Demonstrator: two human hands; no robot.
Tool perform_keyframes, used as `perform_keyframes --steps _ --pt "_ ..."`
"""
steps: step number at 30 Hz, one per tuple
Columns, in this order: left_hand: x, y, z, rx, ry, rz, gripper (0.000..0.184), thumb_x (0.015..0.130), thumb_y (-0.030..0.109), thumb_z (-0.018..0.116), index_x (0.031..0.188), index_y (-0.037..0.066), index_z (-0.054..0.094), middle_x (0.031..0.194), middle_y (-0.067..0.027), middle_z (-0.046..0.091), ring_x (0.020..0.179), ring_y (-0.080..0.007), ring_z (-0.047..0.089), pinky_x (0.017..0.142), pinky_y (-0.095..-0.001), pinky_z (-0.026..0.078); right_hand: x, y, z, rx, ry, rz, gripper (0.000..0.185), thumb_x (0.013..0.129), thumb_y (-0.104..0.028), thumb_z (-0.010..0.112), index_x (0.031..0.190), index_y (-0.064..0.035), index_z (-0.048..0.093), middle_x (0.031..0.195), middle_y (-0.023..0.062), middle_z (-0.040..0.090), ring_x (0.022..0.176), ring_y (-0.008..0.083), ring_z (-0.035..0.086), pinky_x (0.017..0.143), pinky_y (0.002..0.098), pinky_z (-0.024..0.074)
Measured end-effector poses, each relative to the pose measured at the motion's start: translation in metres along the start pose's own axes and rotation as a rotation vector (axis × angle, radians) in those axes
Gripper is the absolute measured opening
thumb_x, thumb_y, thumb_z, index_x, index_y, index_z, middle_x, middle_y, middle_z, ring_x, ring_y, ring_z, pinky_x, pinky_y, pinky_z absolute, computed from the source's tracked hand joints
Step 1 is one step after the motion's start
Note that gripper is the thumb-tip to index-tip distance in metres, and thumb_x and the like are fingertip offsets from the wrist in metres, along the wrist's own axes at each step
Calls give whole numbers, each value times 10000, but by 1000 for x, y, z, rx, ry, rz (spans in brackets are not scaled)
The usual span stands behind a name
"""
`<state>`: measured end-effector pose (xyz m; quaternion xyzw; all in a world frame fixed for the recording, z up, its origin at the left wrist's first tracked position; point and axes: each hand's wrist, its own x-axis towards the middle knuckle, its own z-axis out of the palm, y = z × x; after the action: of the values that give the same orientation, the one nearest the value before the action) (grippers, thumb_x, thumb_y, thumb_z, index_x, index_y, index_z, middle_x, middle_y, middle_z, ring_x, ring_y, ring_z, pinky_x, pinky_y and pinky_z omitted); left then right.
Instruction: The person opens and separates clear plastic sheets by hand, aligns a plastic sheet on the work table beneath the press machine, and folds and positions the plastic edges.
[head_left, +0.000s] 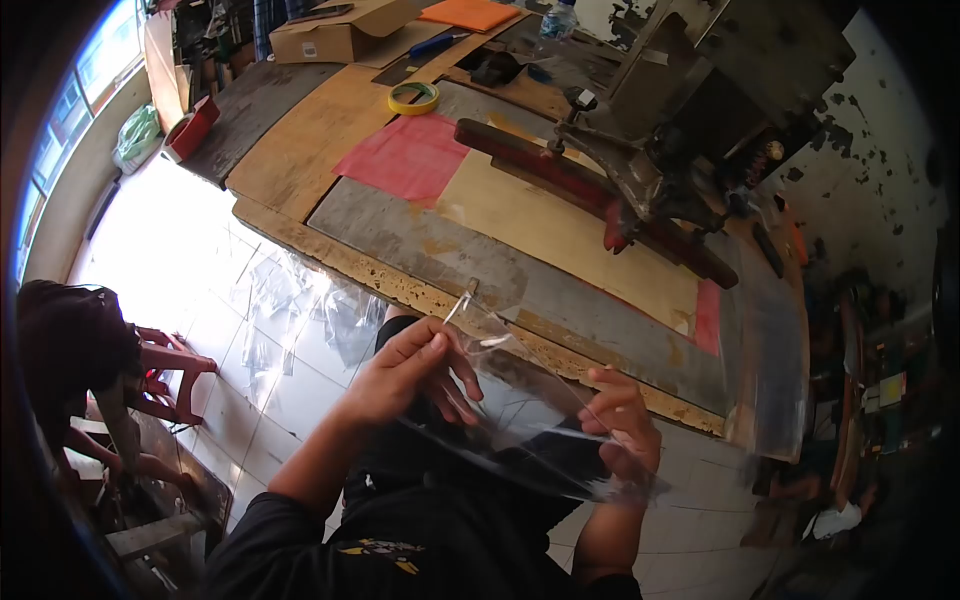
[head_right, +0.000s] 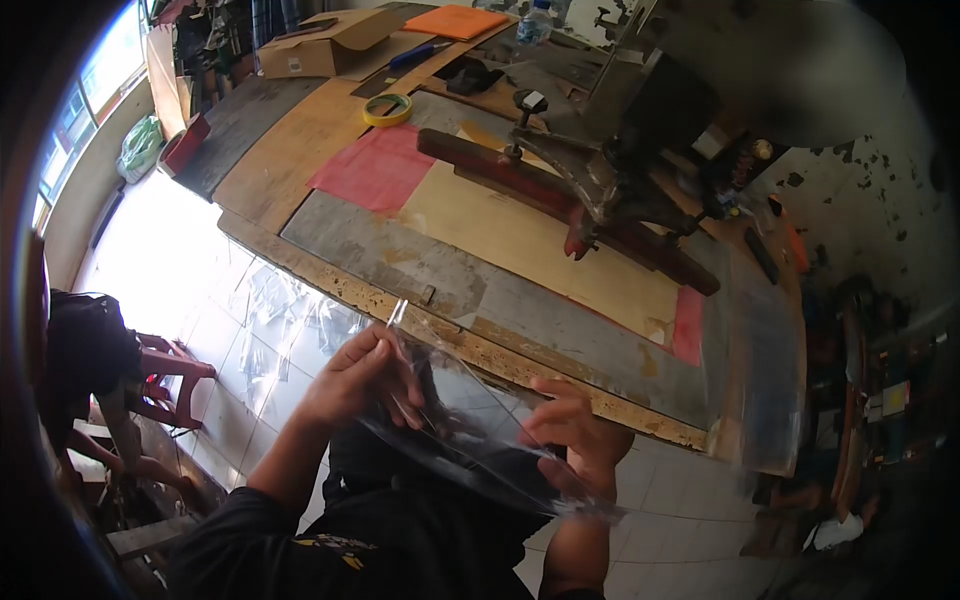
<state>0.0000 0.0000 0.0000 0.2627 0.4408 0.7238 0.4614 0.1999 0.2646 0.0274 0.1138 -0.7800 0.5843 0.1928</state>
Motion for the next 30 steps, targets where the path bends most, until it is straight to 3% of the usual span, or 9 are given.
perform_keyframes --steps 2,3,5,7,9,11,19,25,30 --pt "-1 5 0 -27 61 70 290 1148 361 346 1209 108 474 962 -223 733 827 -379 775 633 -378 637 -4 -1 -11 -141 85 -77 311 1016 -365 640 1027 -56 677 1115 123 707 1418 386 488 1235 549 172" --pt "-10 13 -7 -11 75 47 290 1148 361 346 1209 108 474 962 -223 733 827 -379 775 633 -378 637 -7 -1 -4 -114 98 -71 311 1016 -365 640 1027 -56 677 1115 123 707 1418 386 488 1235 549 172" --pt "-11 18 -12 -46 163 194 286 1151 344 326 1202 105 476 983 -231 723 867 -393 771 635 -389 638 -12 -15 -18 -311 327 -35 258 1052 -300 605 985 -57 660 1028 110 706 1124 316 672 1073 471 443" --pt "-13 21 -23 -157 254 276 283 1150 333 322 1228 98 460 1043 -244 700 990 -445 747 665 -443 654 -58 -12 -43 -259 733 175 268 1069 -290 596 995 -40 655 920 70 681 770 157 636 731 303 512" --pt "-17 31 -27 -200 408 296 281 1148 324 330 1248 93 457 1049 -230 698 1007 -450 743 684 -462 661 -71 -32 -71 -364 816 145 292 1068 -309 616 988 -29 646 846 29 633 614 46 466 539 213 343" --pt "-21 33 -43 -215 454 325 291 1145 330 353 1232 87 485 1058 -217 698 1019 -436 744 689 -442 664 -98 -47 -98 -492 915 209 270 1091 -268 581 1050 -3 610 688 -53 417 579 41 316 520 248 274" --pt "-35 25 -69 270 157 328 239 1124 288 455 1148 56 508 1064 -289 705 913 -391 767 705 -392 645 -123 -85 -109 -675 826 140 384 1081 -372 589 935 -17 565 794 37 496 637 87 448 585 235 385" --pt "-32 4 -42 -394 -95 395 157 1096 215 500 1186 86 506 1315 -365 600 1161 -542 658 919 -582 588 -125 -95 -113 -779 837 81 375 1090 -377 565 967 -23 571 852 58 517 741 122 512 660 260 461" --pt "-26 1 -43 -117 -358 246 561 940 38 755 1431 9 485 1358 -336 602 1205 -362 679 965 -420 575 -143 -108 -114 -656 969 -33 416 1083 -436 542 1009 -27 556 899 61 501 793 160 514 718 293 460"
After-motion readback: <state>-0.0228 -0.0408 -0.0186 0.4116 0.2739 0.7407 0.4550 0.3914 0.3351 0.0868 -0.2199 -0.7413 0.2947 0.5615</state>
